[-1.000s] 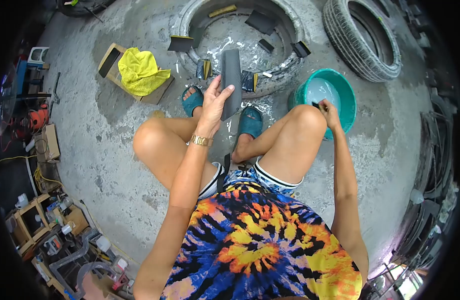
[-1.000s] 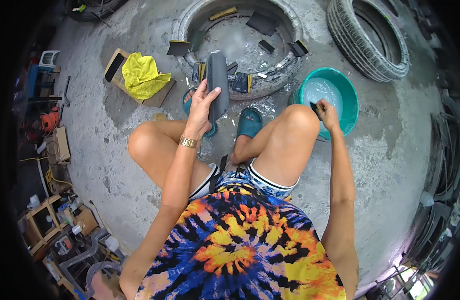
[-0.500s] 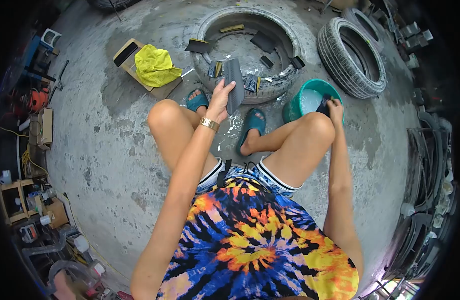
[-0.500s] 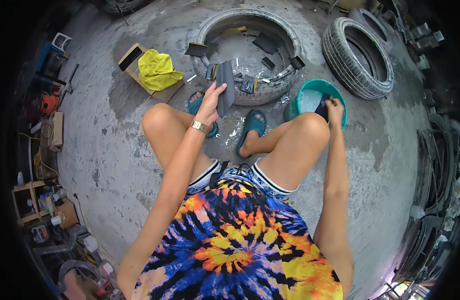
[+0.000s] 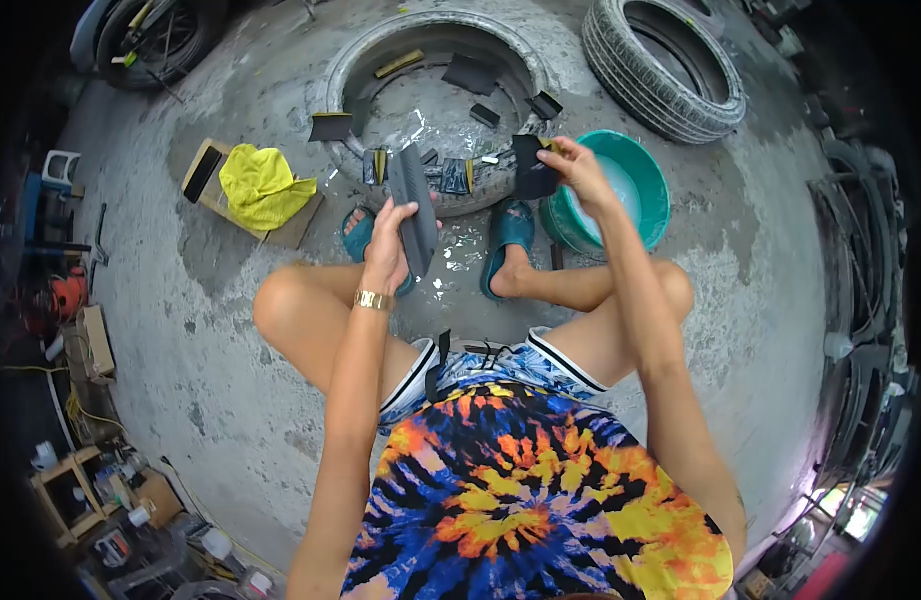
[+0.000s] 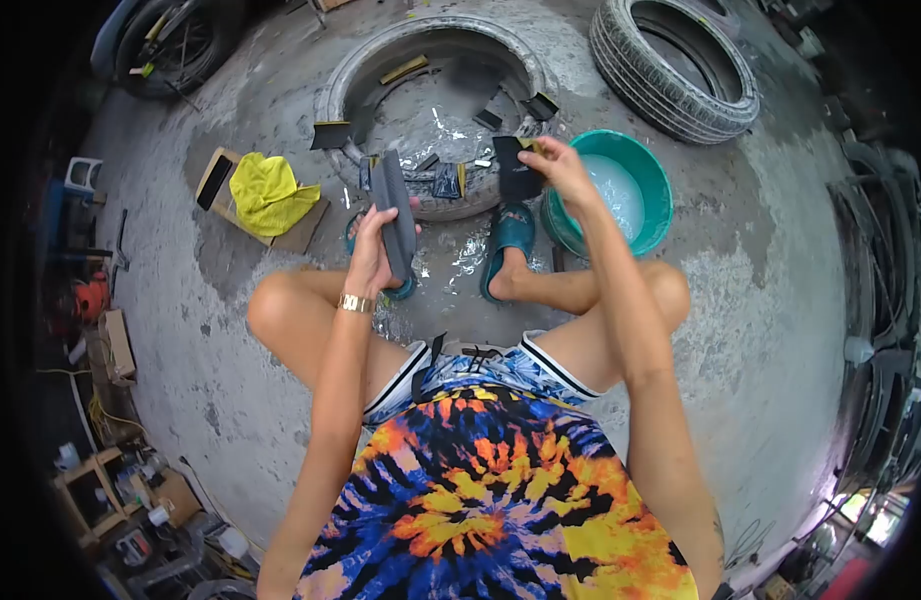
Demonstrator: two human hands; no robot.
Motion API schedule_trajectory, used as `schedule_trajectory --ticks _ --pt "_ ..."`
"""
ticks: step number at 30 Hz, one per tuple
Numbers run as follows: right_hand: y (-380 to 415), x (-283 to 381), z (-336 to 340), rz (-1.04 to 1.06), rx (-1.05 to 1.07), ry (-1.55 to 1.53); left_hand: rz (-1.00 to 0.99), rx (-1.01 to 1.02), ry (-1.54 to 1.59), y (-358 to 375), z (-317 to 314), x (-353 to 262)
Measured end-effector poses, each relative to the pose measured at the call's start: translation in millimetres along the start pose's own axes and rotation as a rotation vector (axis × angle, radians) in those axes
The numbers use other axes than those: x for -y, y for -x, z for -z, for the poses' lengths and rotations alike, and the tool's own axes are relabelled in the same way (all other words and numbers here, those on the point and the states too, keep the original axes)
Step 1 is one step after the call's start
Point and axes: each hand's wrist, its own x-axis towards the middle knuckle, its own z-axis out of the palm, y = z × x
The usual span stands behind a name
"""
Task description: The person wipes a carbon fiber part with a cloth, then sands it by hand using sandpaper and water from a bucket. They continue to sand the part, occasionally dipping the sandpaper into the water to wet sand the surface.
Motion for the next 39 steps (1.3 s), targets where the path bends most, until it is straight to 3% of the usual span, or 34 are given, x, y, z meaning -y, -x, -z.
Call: schedule_trajectory --ticks 3,6,10,13,16,17,19,21,23,25,27,29,31,35,37,39 --pt "9.5 -36.1 -26.3 -0.058 -0.042 -0.504 0.013 0.128 -0.002 12.9 -9.9 1.3" --pt "10.4 -71.3 -48.7 -0.059 -0.128 -0.637 0.127 0.14 -0.086 10.8 -6.3 18.1" --pt "20.4 -80.0 -72.1 -0.057 -0.07 -0.712 0.175 0.155 -0.078 3.0 -3.3 32.8" --pt "25.7 -67.7 -73.5 -0.047 -0.085 -0.671 0.187 0.136 -0.096 -0.4 2.6 31.5" --pt "30.0 -39.1 -58.6 -0.188 -0.013 -0.258 0.187 0.156 -0.137 0.3 -0.6 25.9" --pt "23.4 -40.6 -48.9 -0.189 -0.02 -0.268 0.196 0.159 -0.146 1.4 -2.5 23.9" --pt "8.4 -36.5 -31.4 -0.167 0.106 0.053 0.193 0.127 -0.178 2.9 -6.2 21.6" --pt "2.4 -30.5 -27.0 -0.068 0.069 0.119 0.199 0.13 -0.192 2.3 -6.3 21.4" --pt "-1.2 -27.6 -25.0 0.015 0.244 0.245 0.205 0.132 -0.203 1.1 -7.3 23.0" --pt "-1.8 -24.4 -25.2 0.001 0.224 0.253 0.198 0.126 -0.238 -0.8 -9.1 23.9" --pt "-14.2 -31.7 -15.3 -0.04 0.468 0.382 0.206 0.119 -0.264 -3.5 -9.8 24.2" --pt "-16.6 -46.3 -14.6 0.063 0.508 0.265 0.218 0.09 -0.288 -1.6 -5.5 24.6" --pt "-17.9 -51.4 -15.6 0.255 0.426 0.507 0.264 0.178 -0.292 -5.4 -0.2 25.4" --pt "-10.1 -60.9 -18.3 0.304 0.441 0.39 0.252 0.127 -0.239 -6.6 -4.0 27.4" --pt "-5.2 -59.0 -20.2 0.079 0.471 0.136 0.255 0.128 -0.225 -7.2 -1.2 25.5" --pt "-4.9 -61.0 -19.8 0.045 0.483 0.144 0.261 0.131 -0.212 -8.7 -1.2 23.8"
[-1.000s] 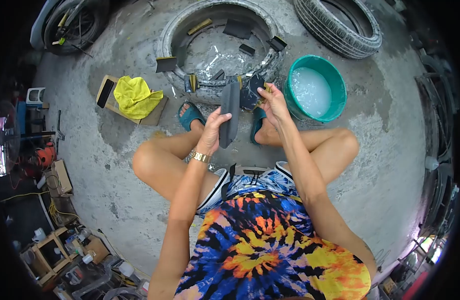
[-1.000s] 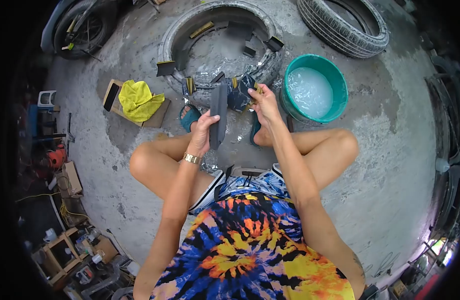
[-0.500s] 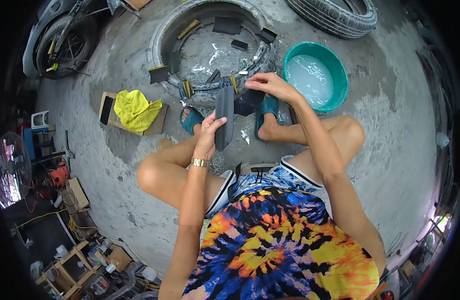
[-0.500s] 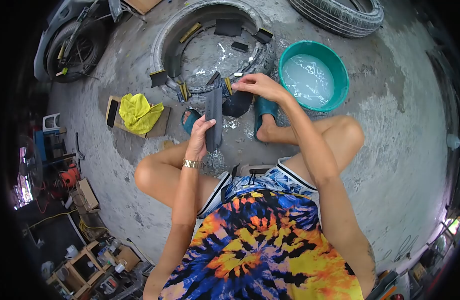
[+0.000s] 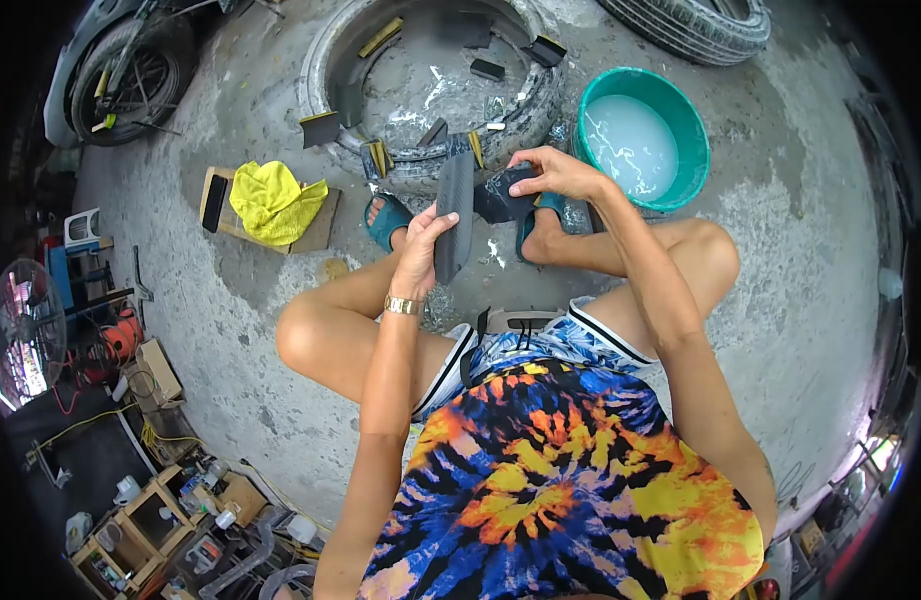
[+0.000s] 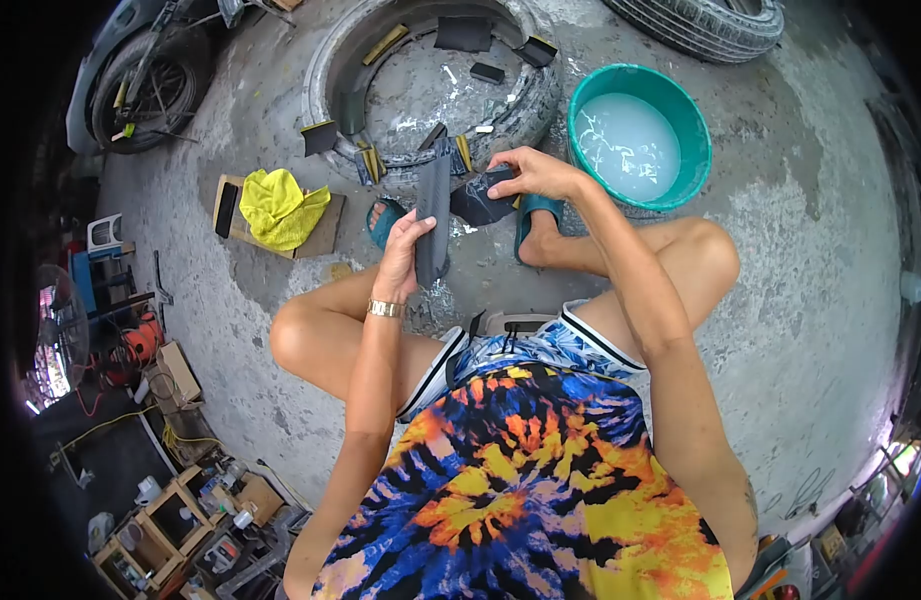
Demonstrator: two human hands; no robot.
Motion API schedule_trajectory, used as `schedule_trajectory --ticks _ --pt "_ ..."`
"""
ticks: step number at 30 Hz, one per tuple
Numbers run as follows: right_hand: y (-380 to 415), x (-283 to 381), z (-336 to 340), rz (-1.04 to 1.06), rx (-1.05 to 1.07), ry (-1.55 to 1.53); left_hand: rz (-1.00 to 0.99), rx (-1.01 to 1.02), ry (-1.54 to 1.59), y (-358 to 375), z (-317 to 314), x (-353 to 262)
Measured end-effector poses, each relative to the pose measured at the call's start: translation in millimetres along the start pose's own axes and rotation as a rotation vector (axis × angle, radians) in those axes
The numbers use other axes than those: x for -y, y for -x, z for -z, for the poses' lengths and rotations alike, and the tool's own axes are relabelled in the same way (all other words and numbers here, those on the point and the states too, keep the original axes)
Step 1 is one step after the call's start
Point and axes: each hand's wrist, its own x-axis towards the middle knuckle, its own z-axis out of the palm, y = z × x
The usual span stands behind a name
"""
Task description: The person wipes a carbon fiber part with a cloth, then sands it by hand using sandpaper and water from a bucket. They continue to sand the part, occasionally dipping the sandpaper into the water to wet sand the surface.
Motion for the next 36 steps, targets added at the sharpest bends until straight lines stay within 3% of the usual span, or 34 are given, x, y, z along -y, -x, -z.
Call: schedule_trajectory --ticks 2,4,5,8,10,12,19,21,22,24,25,29,36 --pt "0.1 -5.9 -5.3 -0.036 0.019 -0.001 -0.026 -0.016 0.008 1.4 -0.6 -1.1" --pt "-1.6 -8.2 -12.0 -0.008 -0.313 -0.038 -0.069 -0.054 0.023 1.2 -0.2 -0.4" --pt "0.2 -9.1 -14.1 -0.032 -0.397 0.202 -0.107 -0.09 0.036 1.5 -0.9 1.3" --pt "0.4 -2.9 -45.7 0.086 -0.474 0.104 -0.073 0.011 0.003 5.5 -8.3 0.3" --pt "-2.6 -8.1 -58.1 -0.003 -0.266 -0.144 -0.062 0.017 0.01 2.8 -9.2 3.5" --pt "-4.7 -11.0 -65.1 0.025 -0.201 -0.261 -0.047 0.03 0.019 2.0 -7.4 4.6" --pt "-15.8 -6.5 -86.6 0.046 -0.367 -0.242 -0.04 0.004 0.041 1.1 -0.6 9.6" --pt "-22.0 -4.9 -97.6 0.115 -0.731 -0.262 -0.032 0.004 0.071 1.5 2.9 10.9" --pt "-23.2 -7.0 -93.2 0.112 -0.723 -0.26 -0.038 0.007 0.084 1.3 3.5 11.1" --pt "-20.2 -10.8 -79.2 -0.172 -0.222 -0.62 -0.04 0.006 0.111 3.6 4.8 14.5" --pt "-19.1 -10.7 -77.2 -0.194 -0.249 -0.519 -0.018 -0.022 0.1 4.3 6.4 13.3" --pt "-9.8 -10.8 -77.2 -0.229 -0.423 -0.585 -0.006 -0.194 0.133 2.7 19.2 15.4" --pt "0.3 -26.4 -95.9 -0.362 -0.3 -0.486 0.068 -0.273 0.0 -11.9 30.7 8.9"
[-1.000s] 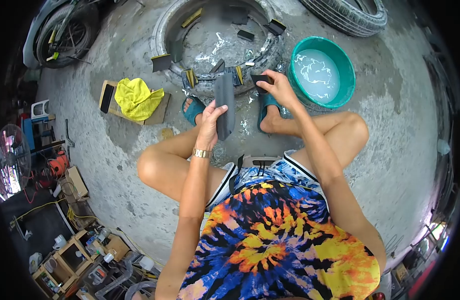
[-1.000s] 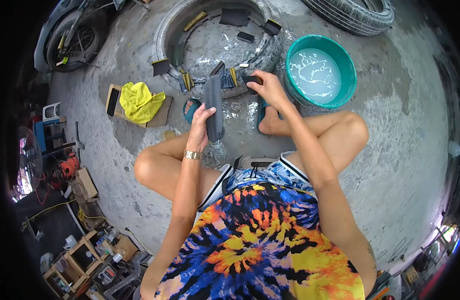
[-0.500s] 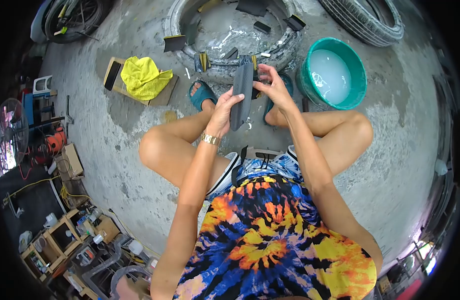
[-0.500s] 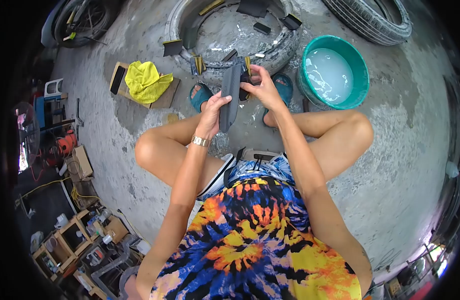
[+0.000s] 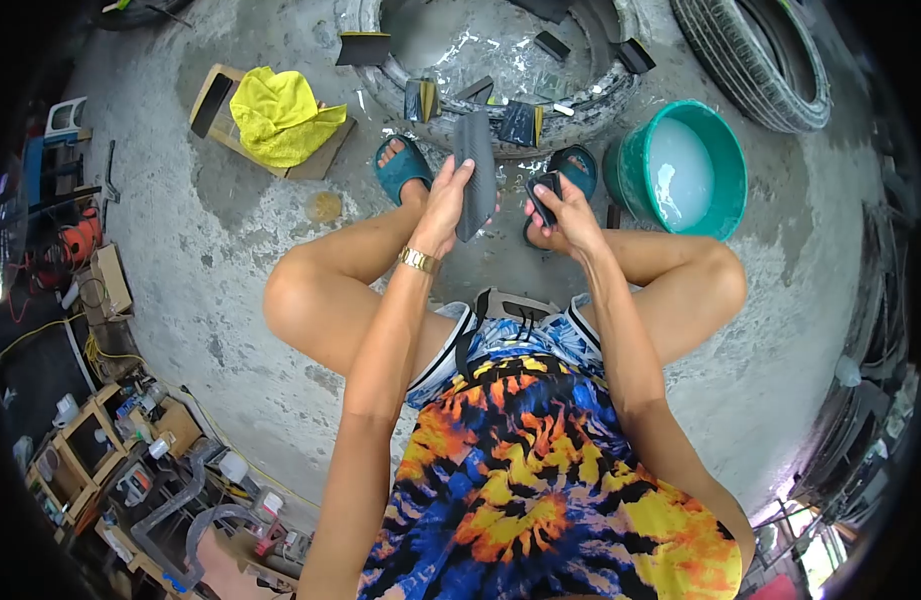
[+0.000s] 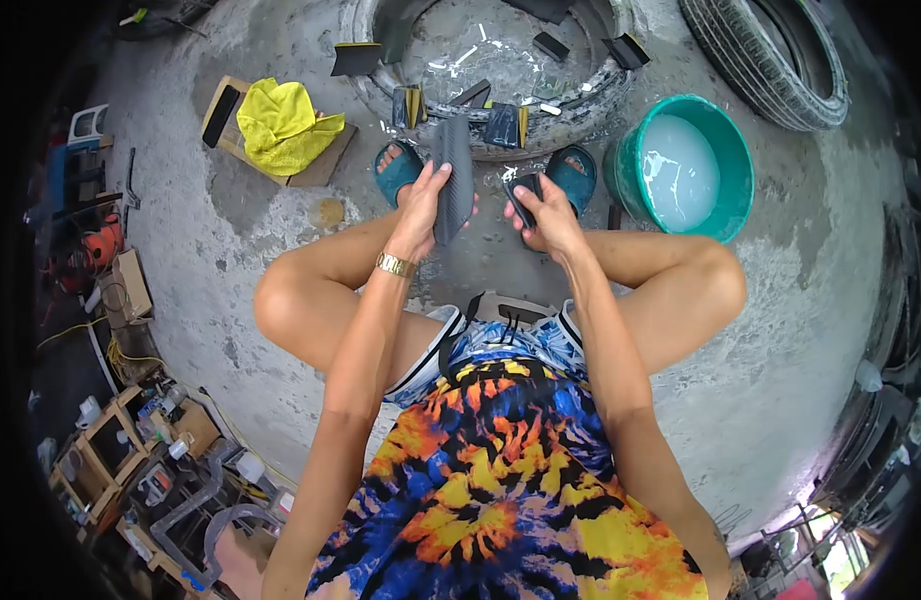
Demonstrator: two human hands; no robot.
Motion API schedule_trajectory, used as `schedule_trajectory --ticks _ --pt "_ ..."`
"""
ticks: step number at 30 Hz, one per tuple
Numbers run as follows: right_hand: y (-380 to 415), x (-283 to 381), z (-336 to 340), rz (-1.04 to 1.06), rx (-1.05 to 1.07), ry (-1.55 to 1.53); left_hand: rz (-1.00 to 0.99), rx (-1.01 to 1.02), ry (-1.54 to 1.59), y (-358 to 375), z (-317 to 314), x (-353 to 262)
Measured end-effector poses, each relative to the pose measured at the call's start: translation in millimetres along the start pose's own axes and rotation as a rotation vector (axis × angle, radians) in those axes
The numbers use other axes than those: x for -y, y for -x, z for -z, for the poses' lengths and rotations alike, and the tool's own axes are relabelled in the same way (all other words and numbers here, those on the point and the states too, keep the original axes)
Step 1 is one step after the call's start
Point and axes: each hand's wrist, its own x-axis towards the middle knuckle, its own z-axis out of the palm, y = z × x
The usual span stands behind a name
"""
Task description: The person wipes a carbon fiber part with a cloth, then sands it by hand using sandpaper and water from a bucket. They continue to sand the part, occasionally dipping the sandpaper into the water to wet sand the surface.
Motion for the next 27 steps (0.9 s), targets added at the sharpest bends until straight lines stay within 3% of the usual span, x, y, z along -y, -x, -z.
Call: schedule_trajectory --ticks 3,6,8,11,13,15,18,22,23,27 --pt "-2.4 1.0 -13.4 -0.032 -0.031 0.024 -0.001 -0.005 0.038 -13.5 7.3 0.0" --pt "-8.5 9.1 -25.9 -0.091 -0.061 0.045 0.048 -0.004 -0.122 -27.4 21.5 12.4" --pt "-17.7 11.1 -32.8 0.087 -0.067 0.177 -0.207 -0.25 -0.257 -45.1 31.3 39.4" --pt "-33.7 18.5 -39.5 0.114 -0.071 0.223 -0.138 -0.149 0.003 -29.2 20.1 19.7" --pt "-50.8 15.7 -39.5 0.094 -0.076 0.239 -0.117 -0.157 0.015 -26.1 17.7 12.4" --pt "-72.6 7.1 -39.2 0.375 -0.069 0.445 -0.096 -0.165 0.026 -24.0 17.8 8.8" --pt "-87.4 7.2 -45.7 0.532 -0.128 0.662 -0.13 -0.181 -0.05 -24.4 18.5 4.4" --pt "-75.9 4.4 -53.0 0.422 -0.233 0.774 -0.079 -0.18 0.014 -29.0 21.6 8.2" --pt "-60.0 -5.2 -58.9 0.528 -0.204 0.617 -0.067 -0.146 0.081 -31.5 24.0 9.9" --pt "-65.2 -2.3 -59.8 0.627 -0.228 0.801 -0.126 -0.182 0.023 -39.1 28.7 26.2"
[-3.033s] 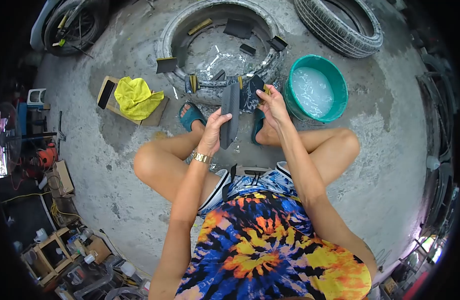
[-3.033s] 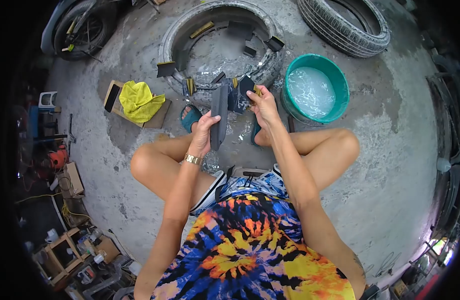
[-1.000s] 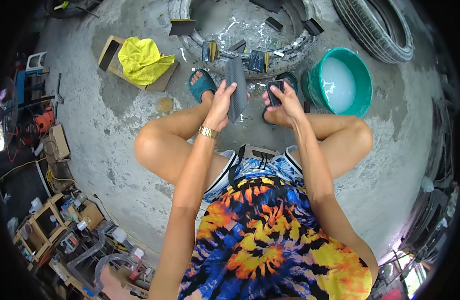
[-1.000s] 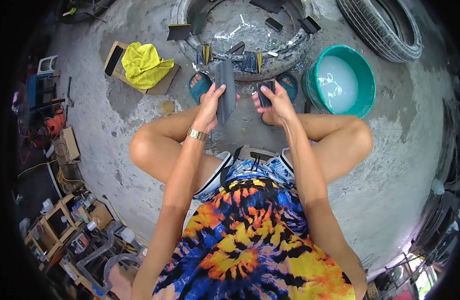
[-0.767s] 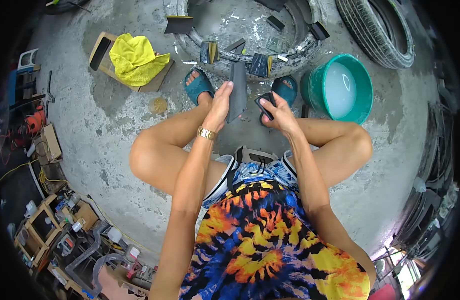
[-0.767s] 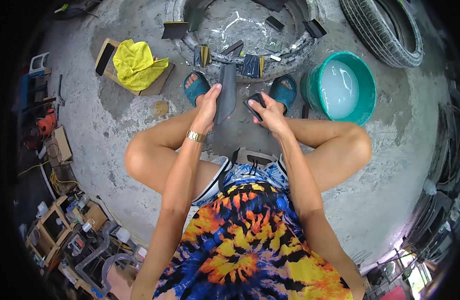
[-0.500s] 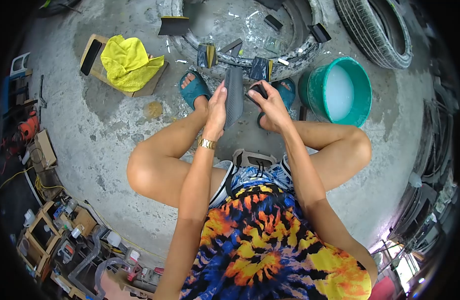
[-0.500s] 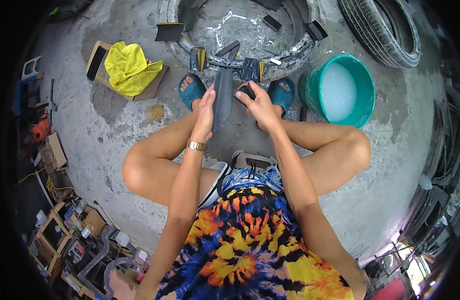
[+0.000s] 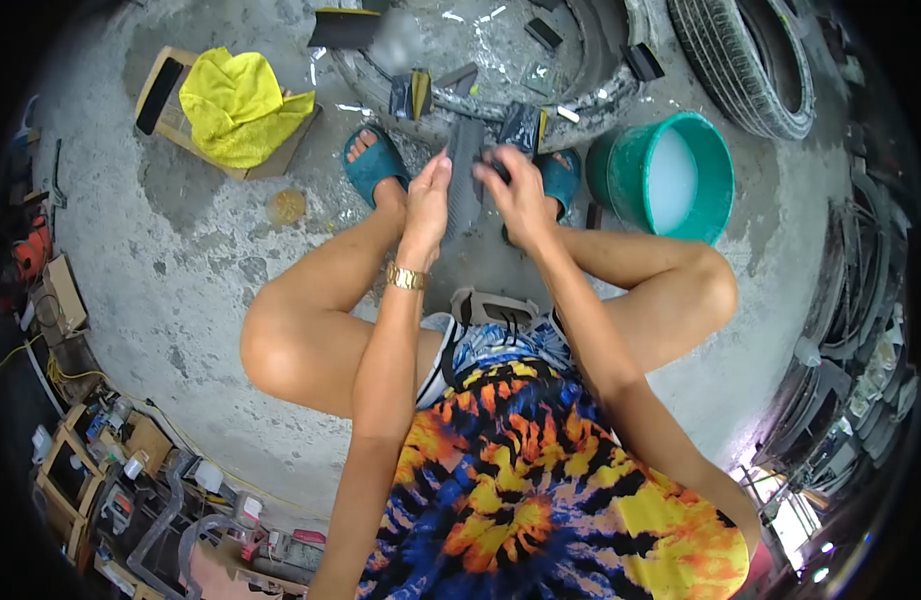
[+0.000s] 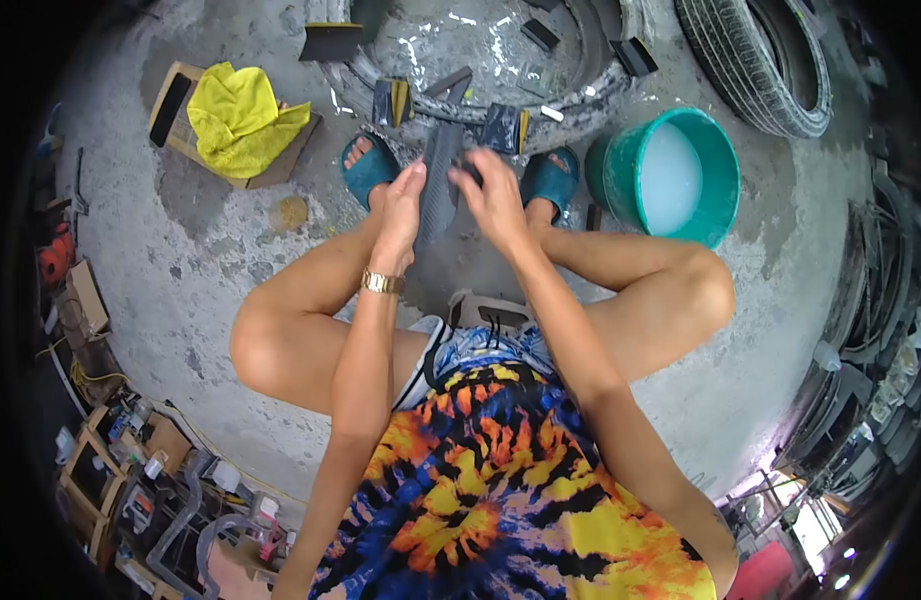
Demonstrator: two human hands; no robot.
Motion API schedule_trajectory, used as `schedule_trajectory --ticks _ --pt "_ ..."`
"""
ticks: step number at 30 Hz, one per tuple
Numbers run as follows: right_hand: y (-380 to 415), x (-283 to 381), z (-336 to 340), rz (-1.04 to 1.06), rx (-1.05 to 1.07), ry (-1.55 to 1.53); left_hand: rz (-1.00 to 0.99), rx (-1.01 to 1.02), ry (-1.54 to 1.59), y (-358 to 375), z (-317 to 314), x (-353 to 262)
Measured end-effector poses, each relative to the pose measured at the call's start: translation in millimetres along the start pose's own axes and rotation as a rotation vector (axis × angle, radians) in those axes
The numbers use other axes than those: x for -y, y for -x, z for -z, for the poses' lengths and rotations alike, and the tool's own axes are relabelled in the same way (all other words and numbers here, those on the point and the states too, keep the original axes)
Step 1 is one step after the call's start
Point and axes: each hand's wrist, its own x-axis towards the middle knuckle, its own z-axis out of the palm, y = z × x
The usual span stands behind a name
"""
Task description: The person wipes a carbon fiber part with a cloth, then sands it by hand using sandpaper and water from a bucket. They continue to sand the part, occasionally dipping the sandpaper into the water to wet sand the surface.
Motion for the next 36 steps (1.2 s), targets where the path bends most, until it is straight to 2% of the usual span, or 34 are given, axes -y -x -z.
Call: schedule_trajectory --ticks 2,5,8,10,11,14,17,19,21,23,26,29,31,33,34,36 --pt "-9.6 -4.1 -7.0 0.001 -0.022 0.025 0.033 0.048 0.066 3.8 -1.5 -11.4" --pt "35.3 18.7 -4.8 0.066 -0.026 -0.037 -0.018 0.012 0.014 2.3 -1.9 -13.4" --pt "2.6 4.4 -7.5 0.047 -0.024 0.037 -0.1 0.029 -0.037 -6.7 3.3 7.8" --pt "-8.1 3.1 -11.3 0.077 -0.084 0.08 -0.051 0.028 0.017 0.7 -0.6 -0.1" --pt "9.3 8.7 -9.3 0.083 -0.083 0.083 -0.009 0.029 0.064 2.6 -1.8 -7.5" --pt "37.9 21.0 -2.2 0.142 0.003 0.027 -0.093 0.032 0.056 -15.2 2.6 5.4" --pt "-9.3 -8.6 -12.5 0.107 -0.09 0.12 -0.027 0.028 0.073 -0.9 0.9 6.3" --pt "8.8 4.1 -11.3 0.136 -0.119 0.142 -0.012 0.03 0.077 -1.4 1.3 -3.5" --pt "42.6 26.0 -3.7 0.075 -0.021 0.03 0.015 0.031 0.12 -2.8 2.2 -5.2" --pt "26.1 12.7 -5.9 0.111 -0.013 0.025 0.013 0.011 0.08 -2.5 1.3 -0.4" --pt "-13.4 -9.2 -16.6 0.078 -0.111 0.139 -0.009 0.018 0.085 2.4 -0.5 -2.5" --pt "36.9 10.5 -11.7 0.111 -0.076 0.037 0.009 0.036 0.147 -4.8 1.0 -8.1" --pt "30.6 11.0 -10.4 0.064 -0.048 0.021 -0.041 0.026 0.122 -2.0 1.0 -2.9" --pt "-9.9 -8.0 -13.2 0.222 -0.134 0.158 0.008 0.028 0.106 1.1 1.6 -2.6" --pt "-17.3 -9.8 -16.5 0.126 -0.113 0.137 0.031 0.034 0.092 1.6 1.2 -5.8" --pt "17.8 4.8 -13.2 0.125 -0.084 0.1 0.005 0.018 0.107 1.4 0.2 0.3"
